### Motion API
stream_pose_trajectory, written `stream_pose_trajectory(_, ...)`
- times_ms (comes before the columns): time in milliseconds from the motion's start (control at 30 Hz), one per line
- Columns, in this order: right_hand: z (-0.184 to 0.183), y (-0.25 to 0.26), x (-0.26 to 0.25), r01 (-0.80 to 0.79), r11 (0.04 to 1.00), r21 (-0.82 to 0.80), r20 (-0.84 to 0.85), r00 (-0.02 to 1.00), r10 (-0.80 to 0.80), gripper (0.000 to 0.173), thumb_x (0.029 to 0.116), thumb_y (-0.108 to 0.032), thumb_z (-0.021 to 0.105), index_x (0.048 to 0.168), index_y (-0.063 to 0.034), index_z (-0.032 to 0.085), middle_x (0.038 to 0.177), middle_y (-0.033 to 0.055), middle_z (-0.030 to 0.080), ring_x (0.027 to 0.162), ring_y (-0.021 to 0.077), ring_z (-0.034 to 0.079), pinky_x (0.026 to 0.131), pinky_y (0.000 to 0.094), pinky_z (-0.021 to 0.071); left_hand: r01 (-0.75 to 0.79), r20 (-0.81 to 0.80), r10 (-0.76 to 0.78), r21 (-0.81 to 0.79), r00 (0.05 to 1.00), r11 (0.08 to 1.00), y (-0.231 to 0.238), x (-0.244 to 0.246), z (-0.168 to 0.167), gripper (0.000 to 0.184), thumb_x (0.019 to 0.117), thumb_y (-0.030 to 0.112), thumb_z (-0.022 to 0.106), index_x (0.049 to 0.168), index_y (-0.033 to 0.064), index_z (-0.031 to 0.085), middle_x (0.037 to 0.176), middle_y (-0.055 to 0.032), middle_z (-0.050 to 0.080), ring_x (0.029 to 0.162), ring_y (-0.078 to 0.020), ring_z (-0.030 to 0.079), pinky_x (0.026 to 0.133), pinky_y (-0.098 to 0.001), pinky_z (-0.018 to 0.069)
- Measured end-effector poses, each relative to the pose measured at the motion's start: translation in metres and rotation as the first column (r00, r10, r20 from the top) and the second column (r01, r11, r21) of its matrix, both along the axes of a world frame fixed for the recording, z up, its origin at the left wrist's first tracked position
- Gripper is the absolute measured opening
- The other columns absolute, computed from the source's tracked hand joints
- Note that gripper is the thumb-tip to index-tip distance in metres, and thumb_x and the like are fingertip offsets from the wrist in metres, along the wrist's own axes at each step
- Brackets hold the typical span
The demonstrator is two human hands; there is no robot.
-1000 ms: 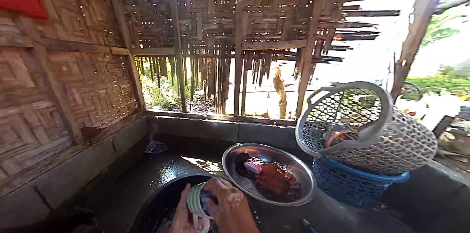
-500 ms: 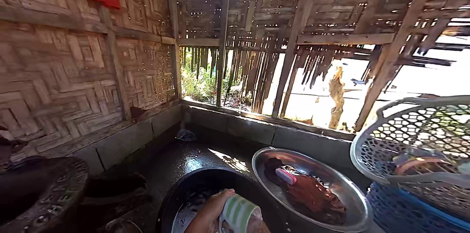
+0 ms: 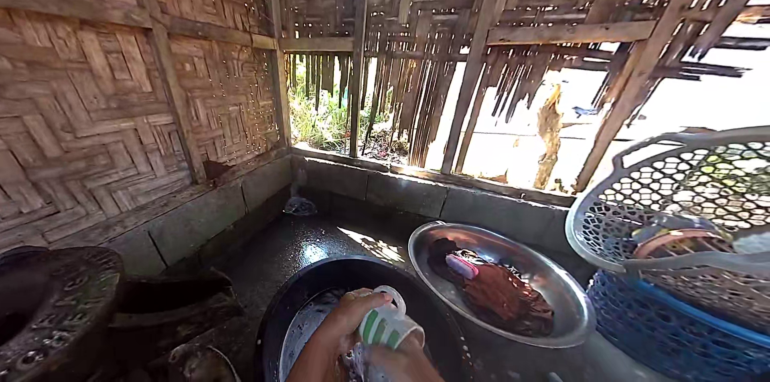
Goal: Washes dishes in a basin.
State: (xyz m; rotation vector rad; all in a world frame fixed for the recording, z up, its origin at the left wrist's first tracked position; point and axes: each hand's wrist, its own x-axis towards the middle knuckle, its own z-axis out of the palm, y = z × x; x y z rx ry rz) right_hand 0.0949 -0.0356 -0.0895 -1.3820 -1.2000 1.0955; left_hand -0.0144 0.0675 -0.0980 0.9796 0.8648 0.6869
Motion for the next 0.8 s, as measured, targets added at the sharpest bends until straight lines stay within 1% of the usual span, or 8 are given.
stream_pose_trajectory(100, -0.044, -0.011, -0.003, -0.193, 0.98, 0.04, 0.84, 0.537, 0.071, 0.044, 0.0949, -0.024, 0.064, 0.12, 0.0122, 0.067, 0.12, 0.0291, 0.069, 0.117, 0.042, 0.066, 0.104, 0.0547, 0.0491, 0.105, -0.218, -0.093, 0.047, 0.971, 0.993, 0.005, -0.004, -0.014, 0.04, 0.0947, 0.029, 0.069, 0.121, -0.0011, 0.062, 0.1, -0.0127, 0.07, 0.09, -0.0209, 0.069, 0.084, -0.0409, 0.0577)
stream_pose_trajectory(167, -0.063, -0.008, -0.003, -0.241, 0.965, 0.104, 0.928, 0.373, -0.007, 0.034, 0.0944, -0.021, 0.062, 0.111, 0.0066, 0.073, 0.11, 0.0257, 0.073, 0.107, 0.0418, 0.071, 0.095, 0.0553, 0.0544, 0.098, -0.273, -0.082, 0.045, 0.959, 0.994, 0.006, -0.008, -0.02, 0.043, 0.0935, 0.032, 0.072, 0.121, -0.001, 0.063, 0.102, -0.0142, 0.07, 0.092, -0.0223, 0.069, 0.086, -0.0421, 0.0573)
stream_pose_trajectory(300, -0.025, 0.01, -0.008, 0.036, 0.992, 0.12, 0.064, 0.997, -0.044, 0.048, 0.0862, -0.005, 0.072, 0.128, 0.0112, 0.055, 0.115, 0.0169, 0.069, 0.11, 0.0186, 0.066, 0.1, 0.033, 0.0532, 0.027, 0.038, -0.028, 0.034, 0.999, 0.999, 0.008, -0.014, -0.015, 0.035, 0.105, 0.029, 0.052, 0.124, 0.0019, 0.062, 0.107, -0.011, 0.07, 0.096, -0.0203, 0.069, 0.085, -0.0393, 0.0581)
stream_pose_trajectory(400, 0.015, 0.019, -0.011, 0.137, 0.98, -0.147, -0.661, 0.723, -0.2, 0.02, 0.0956, 0.002, 0.055, 0.116, -0.0009, 0.056, 0.092, 0.0097, 0.068, 0.081, 0.0151, 0.069, 0.072, 0.0322, 0.06, -0.04, 0.273, 0.038, 0.002, 0.961, 0.999, 0.007, -0.007, -0.006, 0.043, 0.1076, 0.033, 0.034, 0.121, 0.0012, 0.059, 0.107, -0.0144, 0.071, 0.099, -0.0237, 0.07, 0.086, -0.04, 0.059)
stream_pose_trajectory(533, -0.012, 0.005, -0.015, 0.167, 0.971, 0.172, -0.028, 0.986, -0.165, 0.037, 0.0844, -0.001, 0.068, 0.118, 0.0114, 0.058, 0.105, 0.014, 0.07, 0.1, 0.0139, 0.068, 0.092, 0.0278, 0.0551, -0.067, 0.09, 0.068, -0.012, 0.994, 0.998, 0.002, 0.004, -0.001, 0.048, 0.1093, 0.042, 0.035, 0.113, 0.0024, 0.061, 0.093, -0.011, 0.07, 0.088, -0.0203, 0.07, 0.081, -0.0395, 0.0593)
stream_pose_trajectory(633, -0.05, 0.002, 0.002, -0.197, 0.889, 0.414, 0.812, 0.522, -0.263, 0.031, 0.0839, -0.02, 0.073, 0.1, 0.0059, 0.076, 0.098, 0.0219, 0.076, 0.098, 0.0371, 0.074, 0.088, 0.0525, 0.0588, -0.007, -0.164, 0.021, 0.087, 0.986, 0.996, 0.004, 0.001, -0.004, 0.053, 0.1088, 0.045, 0.039, 0.118, -0.0006, 0.063, 0.101, -0.013, 0.07, 0.095, -0.0209, 0.069, 0.086, -0.0415, 0.0568)
stream_pose_trajectory(733, -0.046, 0.005, -0.003, -0.1, 0.912, 0.399, 0.672, 0.708, -0.216, 0.037, 0.0868, -0.018, 0.072, 0.11, 0.0113, 0.071, 0.107, 0.0248, 0.074, 0.107, 0.0354, 0.071, 0.098, 0.0486, 0.0547, -0.024, -0.153, 0.031, 0.051, 0.988, 0.998, 0.001, -0.004, -0.002, 0.052, 0.1081, 0.047, 0.041, 0.119, 0.0008, 0.063, 0.1, -0.0132, 0.07, 0.093, -0.0218, 0.07, 0.083, -0.0413, 0.0578)
stream_pose_trajectory(800, -0.023, 0.01, -0.012, 0.088, 0.967, 0.241, 0.105, 0.988, -0.116, 0.042, 0.0944, -0.016, 0.068, 0.125, 0.0107, 0.059, 0.114, 0.0169, 0.07, 0.11, 0.017, 0.067, 0.101, 0.0323, 0.0524, -0.034, 0.022, 0.033, 0.02, 0.999, 0.999, 0.0, -0.005, -0.002, 0.044, 0.1079, 0.039, 0.042, 0.12, 0.0017, 0.061, 0.096, -0.0116, 0.07, 0.089, -0.0201, 0.07, 0.08, -0.0385, 0.0594)
